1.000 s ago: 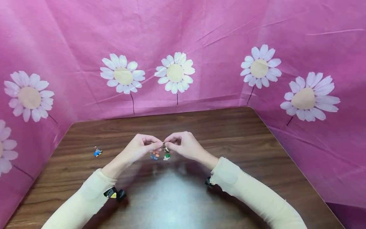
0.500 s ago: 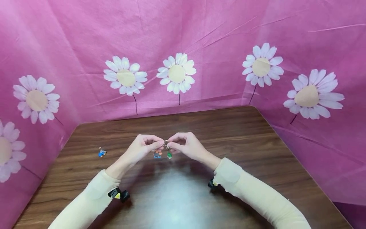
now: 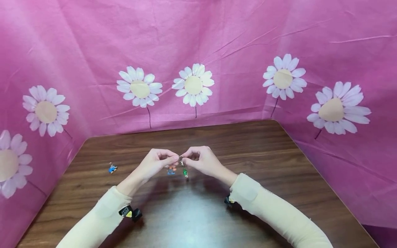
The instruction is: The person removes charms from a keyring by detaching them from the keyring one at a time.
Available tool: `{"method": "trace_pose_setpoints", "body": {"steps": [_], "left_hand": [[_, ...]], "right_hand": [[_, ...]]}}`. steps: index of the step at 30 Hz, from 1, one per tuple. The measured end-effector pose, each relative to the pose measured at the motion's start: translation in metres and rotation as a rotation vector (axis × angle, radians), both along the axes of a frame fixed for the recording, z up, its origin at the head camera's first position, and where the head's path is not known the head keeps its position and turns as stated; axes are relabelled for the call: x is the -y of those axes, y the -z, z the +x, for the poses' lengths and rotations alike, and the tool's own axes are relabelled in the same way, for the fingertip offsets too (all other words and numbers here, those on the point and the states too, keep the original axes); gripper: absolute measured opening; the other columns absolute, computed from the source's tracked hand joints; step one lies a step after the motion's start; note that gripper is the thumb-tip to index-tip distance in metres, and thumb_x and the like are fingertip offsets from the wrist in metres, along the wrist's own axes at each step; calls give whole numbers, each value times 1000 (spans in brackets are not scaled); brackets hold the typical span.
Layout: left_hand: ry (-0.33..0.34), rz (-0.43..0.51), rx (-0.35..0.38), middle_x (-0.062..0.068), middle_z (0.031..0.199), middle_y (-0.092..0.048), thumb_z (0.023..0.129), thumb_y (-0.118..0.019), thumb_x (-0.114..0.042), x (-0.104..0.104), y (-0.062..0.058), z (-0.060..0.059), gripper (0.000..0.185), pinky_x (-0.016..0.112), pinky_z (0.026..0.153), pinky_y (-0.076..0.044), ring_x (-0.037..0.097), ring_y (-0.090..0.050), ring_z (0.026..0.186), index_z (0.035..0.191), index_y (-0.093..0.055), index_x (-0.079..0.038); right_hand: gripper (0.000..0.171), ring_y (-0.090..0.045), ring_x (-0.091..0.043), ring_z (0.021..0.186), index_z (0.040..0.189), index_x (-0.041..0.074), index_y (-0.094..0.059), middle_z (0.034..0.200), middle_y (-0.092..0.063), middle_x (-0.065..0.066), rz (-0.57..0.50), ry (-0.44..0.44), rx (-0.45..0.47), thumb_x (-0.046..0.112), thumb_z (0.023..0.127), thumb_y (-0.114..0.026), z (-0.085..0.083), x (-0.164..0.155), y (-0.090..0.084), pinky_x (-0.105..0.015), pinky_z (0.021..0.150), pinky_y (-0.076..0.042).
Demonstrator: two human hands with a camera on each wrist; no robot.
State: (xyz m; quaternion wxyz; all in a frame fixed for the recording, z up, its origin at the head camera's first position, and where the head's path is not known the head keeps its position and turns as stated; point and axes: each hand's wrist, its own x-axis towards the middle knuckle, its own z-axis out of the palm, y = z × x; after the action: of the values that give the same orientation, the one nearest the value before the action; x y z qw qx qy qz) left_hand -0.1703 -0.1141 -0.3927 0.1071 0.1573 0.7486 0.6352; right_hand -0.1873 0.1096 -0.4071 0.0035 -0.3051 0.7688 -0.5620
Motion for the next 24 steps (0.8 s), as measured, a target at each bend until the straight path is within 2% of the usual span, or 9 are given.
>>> {"method": "trace_pose_setpoints", "body": {"steps": [3,7,12,16,20,24], "left_hand": [[2,-2,6,18,86,-73,97,-70,-10,-2,0,1,20,36,72,-61,14,-68,73,105,-73,8],[-7,-15,-9,13,84,-74,97,-68,-9,-2,-1,1,19,37,75,-61,13,-69,76,104,-73,9],[-18,-6,-57,13,85,-74,98,-67,-9,-4,-5,1,19,36,77,-61,12,-69,77,104,-72,9],[-26,28,-37,15,89,-75,99,-64,-6,-3,-5,2,20,41,82,-60,12,-70,79,107,-70,12],[-33,60,1,17,91,-75,100,-64,-6,-2,-5,3,22,44,84,-60,13,-71,80,109,-69,13],[-32,91,27,17,89,-75,99,-66,-6,0,-7,2,23,40,80,-61,14,-72,78,110,-69,13]], "right_hand": [[8,-70,-33,70,98,-1,-76,87,-75,-13,28,1,-26,-1,90,-74,0,0,0,-22,57,-54],[9,-71,-38,70,101,0,-75,88,-75,-11,20,-19,0,2,92,-73,-1,1,1,-31,60,-59],[17,-73,-40,80,108,-6,-71,95,-74,-17,-98,-66,182,3,94,-72,-3,1,2,-46,70,-62],[21,-74,-33,87,111,-11,-69,100,-72,-21,-158,-99,292,0,94,-71,-3,0,2,-53,75,-60],[20,-74,-26,86,111,-12,-69,101,-73,-21,-182,-100,282,-2,94,-70,-2,1,2,-52,77,-60],[18,-74,-25,85,110,-10,-71,100,-74,-19,-201,-88,221,-1,94,-70,-2,3,2,-46,76,-61]]}}
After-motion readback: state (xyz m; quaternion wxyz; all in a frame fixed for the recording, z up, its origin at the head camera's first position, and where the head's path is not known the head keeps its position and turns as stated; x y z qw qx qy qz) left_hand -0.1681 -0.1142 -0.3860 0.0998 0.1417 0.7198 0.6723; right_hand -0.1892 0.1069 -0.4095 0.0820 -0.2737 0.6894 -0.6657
